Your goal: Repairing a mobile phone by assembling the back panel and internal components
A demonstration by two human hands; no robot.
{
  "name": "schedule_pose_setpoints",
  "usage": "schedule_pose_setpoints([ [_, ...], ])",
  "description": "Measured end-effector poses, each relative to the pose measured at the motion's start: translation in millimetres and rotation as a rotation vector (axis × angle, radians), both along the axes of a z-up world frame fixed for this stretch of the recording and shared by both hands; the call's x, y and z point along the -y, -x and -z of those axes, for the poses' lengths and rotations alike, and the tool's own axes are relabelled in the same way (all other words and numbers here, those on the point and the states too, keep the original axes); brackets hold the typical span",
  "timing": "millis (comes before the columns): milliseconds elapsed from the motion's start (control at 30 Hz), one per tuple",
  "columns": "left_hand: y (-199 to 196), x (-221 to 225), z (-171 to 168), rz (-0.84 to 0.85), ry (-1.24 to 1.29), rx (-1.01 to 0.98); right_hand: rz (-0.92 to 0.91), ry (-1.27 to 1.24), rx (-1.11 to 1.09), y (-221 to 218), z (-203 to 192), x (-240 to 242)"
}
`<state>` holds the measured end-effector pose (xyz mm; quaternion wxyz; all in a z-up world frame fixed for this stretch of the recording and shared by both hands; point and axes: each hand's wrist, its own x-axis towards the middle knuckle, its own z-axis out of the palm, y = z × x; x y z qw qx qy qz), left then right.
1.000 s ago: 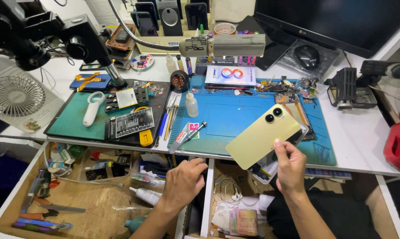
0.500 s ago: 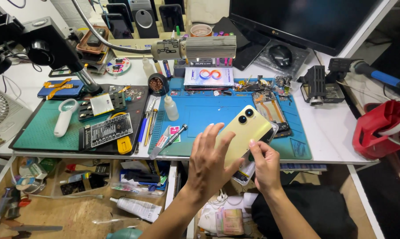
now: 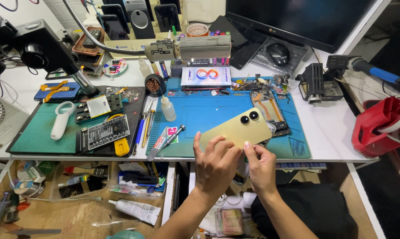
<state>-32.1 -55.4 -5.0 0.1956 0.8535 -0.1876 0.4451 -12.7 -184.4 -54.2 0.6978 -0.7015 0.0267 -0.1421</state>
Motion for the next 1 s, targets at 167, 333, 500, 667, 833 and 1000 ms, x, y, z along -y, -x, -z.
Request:
schedule_pose_setpoints([
  [167, 4.7, -14.7, 8.1, 0.016, -0.022, -0.058, 0.001, -0.06, -0.013, 0.2, -5.2, 0.4],
  [333, 29.4, -78.3, 19.0, -0.01, 0.057, -0.225, 0.001, -0.096, 0.006, -5.1, -1.6, 7.5],
  [500, 52.7, -135.2, 12.1, -0.23, -0.033, -0.386, -0.071, -0.102, -0.008, -4.7, 1.0, 4.0],
  [667, 54.3, -101.7, 3.9, -0.028, -0.036, -0.534, -0.158, -0.062, -0.048, 3.7, 1.6, -5.1],
  [833, 40.6, -73.9, 7.6, 0.024, -0.068, -0.513, -0.256, -0.159, -0.078, 7.2, -0.9, -9.1],
  [1000, 42.0, -78.1, -8.1, 0.084, 0.279, -0.878, -0.343, -0.175, -0.106, 4.6, 2.1, -9.1],
])
